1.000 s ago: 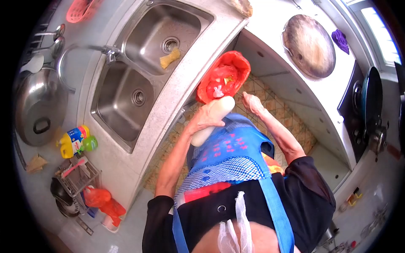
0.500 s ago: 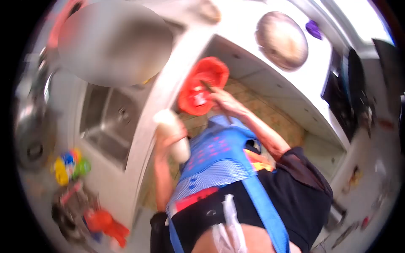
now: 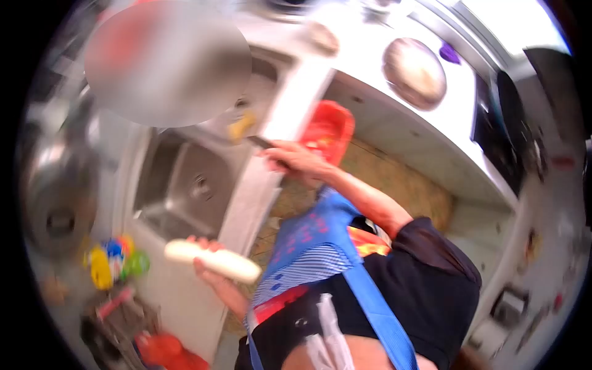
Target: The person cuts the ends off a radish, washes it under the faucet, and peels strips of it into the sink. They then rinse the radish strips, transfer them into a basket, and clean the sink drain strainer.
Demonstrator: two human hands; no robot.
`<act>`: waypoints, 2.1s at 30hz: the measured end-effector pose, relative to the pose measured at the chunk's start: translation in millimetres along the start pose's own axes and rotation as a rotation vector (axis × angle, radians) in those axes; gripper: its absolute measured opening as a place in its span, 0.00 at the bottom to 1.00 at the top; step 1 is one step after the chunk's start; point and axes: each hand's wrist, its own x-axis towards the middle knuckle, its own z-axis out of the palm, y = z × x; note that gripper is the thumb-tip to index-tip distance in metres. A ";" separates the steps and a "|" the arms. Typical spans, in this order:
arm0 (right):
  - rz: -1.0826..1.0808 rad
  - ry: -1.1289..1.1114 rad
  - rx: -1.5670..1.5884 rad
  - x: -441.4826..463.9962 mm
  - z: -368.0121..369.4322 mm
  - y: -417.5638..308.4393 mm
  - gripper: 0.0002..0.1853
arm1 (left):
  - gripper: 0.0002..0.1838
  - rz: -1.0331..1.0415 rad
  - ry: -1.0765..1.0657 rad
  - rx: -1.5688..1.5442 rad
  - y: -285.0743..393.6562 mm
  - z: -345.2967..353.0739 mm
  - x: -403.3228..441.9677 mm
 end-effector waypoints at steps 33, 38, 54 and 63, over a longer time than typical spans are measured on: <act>0.543 -0.748 0.036 330.1 281.9 -26.0 0.24 | 0.23 0.312 0.234 -0.401 97.2 -123.5 -17.4; -0.358 -1.098 -1.475 348.2 235.7 -29.3 0.16 | 0.19 0.285 0.279 -0.436 100.0 -130.7 -19.6; -0.553 -0.066 -1.635 360.2 90.1 -65.2 0.14 | 0.18 0.244 0.260 -0.572 105.5 -134.9 -3.9; 0.287 -0.708 -0.732 233.1 142.6 -173.4 0.18 | 0.18 0.167 0.304 -0.753 106.4 -147.4 -2.8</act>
